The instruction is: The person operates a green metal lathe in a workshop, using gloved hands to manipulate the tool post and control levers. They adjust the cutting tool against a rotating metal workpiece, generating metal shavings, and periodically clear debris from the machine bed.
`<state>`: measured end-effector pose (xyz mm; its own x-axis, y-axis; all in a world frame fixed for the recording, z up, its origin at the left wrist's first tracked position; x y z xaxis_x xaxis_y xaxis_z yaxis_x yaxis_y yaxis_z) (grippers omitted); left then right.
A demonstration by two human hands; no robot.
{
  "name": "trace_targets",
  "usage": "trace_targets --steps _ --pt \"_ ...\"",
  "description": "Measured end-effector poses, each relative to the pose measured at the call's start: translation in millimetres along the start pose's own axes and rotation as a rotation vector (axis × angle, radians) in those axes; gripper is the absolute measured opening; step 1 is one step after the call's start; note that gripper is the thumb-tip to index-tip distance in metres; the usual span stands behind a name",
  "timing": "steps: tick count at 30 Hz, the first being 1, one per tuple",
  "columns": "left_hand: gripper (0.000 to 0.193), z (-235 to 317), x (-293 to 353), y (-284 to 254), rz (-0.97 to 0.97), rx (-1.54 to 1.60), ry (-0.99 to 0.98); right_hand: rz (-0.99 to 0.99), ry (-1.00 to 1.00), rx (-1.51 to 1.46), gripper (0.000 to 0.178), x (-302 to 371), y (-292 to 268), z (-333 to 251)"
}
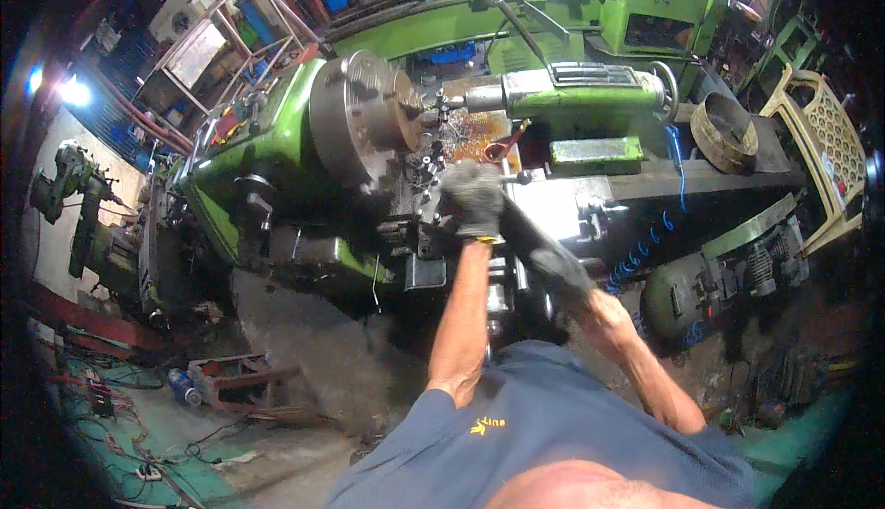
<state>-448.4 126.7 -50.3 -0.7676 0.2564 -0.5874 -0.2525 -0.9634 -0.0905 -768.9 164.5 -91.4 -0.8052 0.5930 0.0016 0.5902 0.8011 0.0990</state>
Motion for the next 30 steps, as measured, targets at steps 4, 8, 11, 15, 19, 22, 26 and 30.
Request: trace_targets --steps 4,8,11,15,19,22,26,30 --pt "0.033 31.7 -41.0 -24.3 -0.069 -0.121 -0.046 -0.071 0.346 0.044 0.039 60.2 -15.0 65.8" --pt "0.029 13.6 -26.9 -4.9 -0.197 -0.416 0.058 -0.184 0.331 0.463 0.035 53.2 22.5 26.8" --pt "0.028 16.3 -26.7 -4.7 -0.186 -0.488 0.166 -0.273 0.285 0.417 0.035 52.9 23.3 4.8" --pt "0.024 10.0 -29.8 -4.0 -0.212 -0.515 0.214 -0.287 0.280 0.402 0.036 43.1 22.9 22.9" --pt "0.022 -1.5 -32.0 -6.1 -0.218 -0.537 0.193 -0.314 0.321 0.408 0.037 35.6 25.3 14.5" --pt "0.022 1.3 -30.5 -4.5 -0.225 -0.548 0.202 -0.339 0.336 0.319 0.039 39.3 22.2 17.5" --pt "0.022 -1.2 -30.6 -3.0 -0.229 -0.610 0.243 -0.339 0.395 0.399 0.041 18.5 34.4 20.4" --pt "0.022 -1.3 -30.9 -4.2 -0.274 -0.607 0.239 -0.389 0.314 0.482 0.042 21.7 37.2 29.5"
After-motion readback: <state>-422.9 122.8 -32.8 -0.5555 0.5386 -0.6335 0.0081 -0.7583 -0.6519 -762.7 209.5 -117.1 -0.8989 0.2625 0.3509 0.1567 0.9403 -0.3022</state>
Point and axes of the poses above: each hand's wrist, its own x-axis away from the middle knuckle, its own y-axis out of the palm, z = x × y, the point moved 4 cm from there along -x, towards the middle knuckle, and after that the axes turned 9 degrees about -y, right-handed, at the moved point
